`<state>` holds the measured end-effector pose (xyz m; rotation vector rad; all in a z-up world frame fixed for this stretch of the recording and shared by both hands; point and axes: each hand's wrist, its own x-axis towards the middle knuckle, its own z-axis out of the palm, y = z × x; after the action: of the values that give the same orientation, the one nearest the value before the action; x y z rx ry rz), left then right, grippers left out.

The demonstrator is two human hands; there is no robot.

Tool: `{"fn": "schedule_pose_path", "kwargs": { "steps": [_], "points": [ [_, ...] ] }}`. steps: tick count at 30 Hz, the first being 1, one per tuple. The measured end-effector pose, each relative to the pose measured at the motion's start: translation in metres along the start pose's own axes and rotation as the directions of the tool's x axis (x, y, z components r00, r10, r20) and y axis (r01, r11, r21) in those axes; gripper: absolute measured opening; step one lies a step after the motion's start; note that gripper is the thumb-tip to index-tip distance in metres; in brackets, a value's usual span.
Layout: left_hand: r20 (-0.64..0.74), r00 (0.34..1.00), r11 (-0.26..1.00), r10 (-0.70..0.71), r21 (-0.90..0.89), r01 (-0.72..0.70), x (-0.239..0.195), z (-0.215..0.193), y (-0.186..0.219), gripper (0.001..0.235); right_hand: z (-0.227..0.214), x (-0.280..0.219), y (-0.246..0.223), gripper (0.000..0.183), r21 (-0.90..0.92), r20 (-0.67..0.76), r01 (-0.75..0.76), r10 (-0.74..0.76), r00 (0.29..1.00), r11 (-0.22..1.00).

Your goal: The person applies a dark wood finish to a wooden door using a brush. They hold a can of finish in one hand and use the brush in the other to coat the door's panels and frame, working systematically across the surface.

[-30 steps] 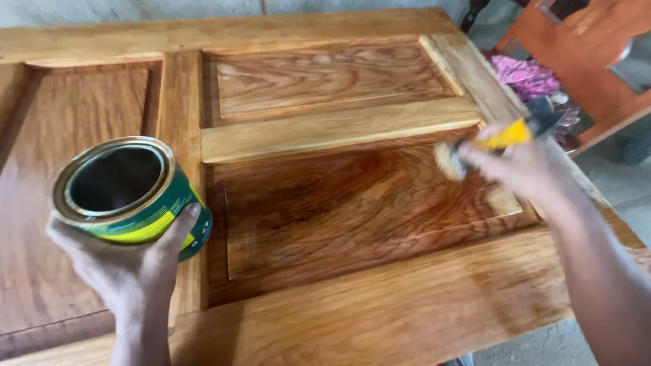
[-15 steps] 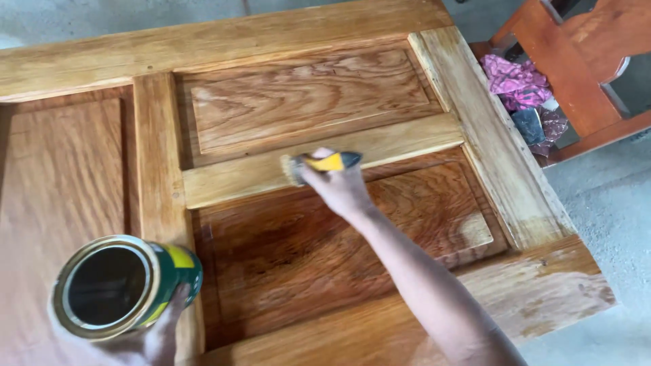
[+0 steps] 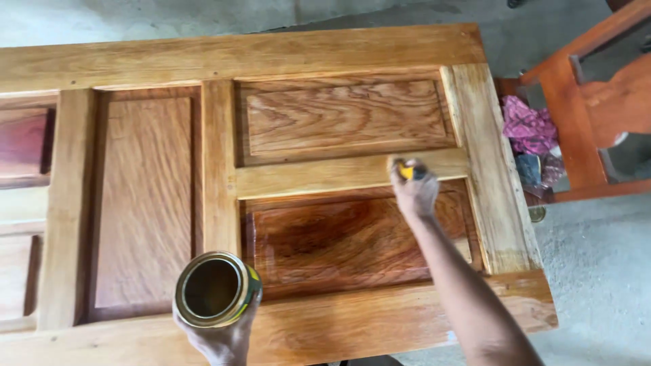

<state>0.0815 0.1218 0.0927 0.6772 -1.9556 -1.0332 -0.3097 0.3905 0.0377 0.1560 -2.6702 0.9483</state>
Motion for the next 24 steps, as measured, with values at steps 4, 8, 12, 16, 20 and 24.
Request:
{"fn": "schedule_pose_path", "kwargs": {
  "steps": [4, 8, 12, 16, 20, 24],
  "points": [
    [-0.058, 0.998, 0.997, -0.029, 0.072, 0.034, 0.063, 0.047, 0.008, 0.105, 0.039, -0.039, -0.080, 0.014, 0.078, -0.109, 0.229, -0.220, 0.969, 0.970],
    [-0.016, 0.997, 0.974, -0.080, 0.213, 0.082, 0.071, 0.053, 0.000, 0.118, 0.090, -0.044, -0.118, 0.012, 0.529, 0.131, -0.028, -0.049, 0.990, 0.848],
    [0.043, 0.991, 0.981, -0.125, 0.157, 0.117, 0.083, 0.057, -0.001, 0.110, 0.116, -0.044, -0.136, 0.015, 0.591, 0.641, -0.577, 0.105, 0.760, 0.563],
    [0.039, 0.987, 0.979, -0.157, 0.134, 0.151, 0.097, 0.062, -0.010, 0.110, 0.109, -0.039, -0.146, 0.012, 0.541, 0.565, -0.540, 0.197, 0.801, 0.644],
    [0.022, 0.983, 0.975, -0.184, 0.128, 0.180, 0.105, 0.060, -0.026, 0.113, 0.129, -0.044, -0.179, 0.022, 0.296, 0.342, -0.079, -0.028, 0.939, 0.952],
    [-0.034, 0.992, 0.970, -0.124, 0.204, 0.129, 0.129, 0.059, -0.038, 0.116, 0.159, -0.038, -0.228, 0.016, 0.559, 0.609, -0.480, 0.057, 0.791, 0.676]
  ]
}}
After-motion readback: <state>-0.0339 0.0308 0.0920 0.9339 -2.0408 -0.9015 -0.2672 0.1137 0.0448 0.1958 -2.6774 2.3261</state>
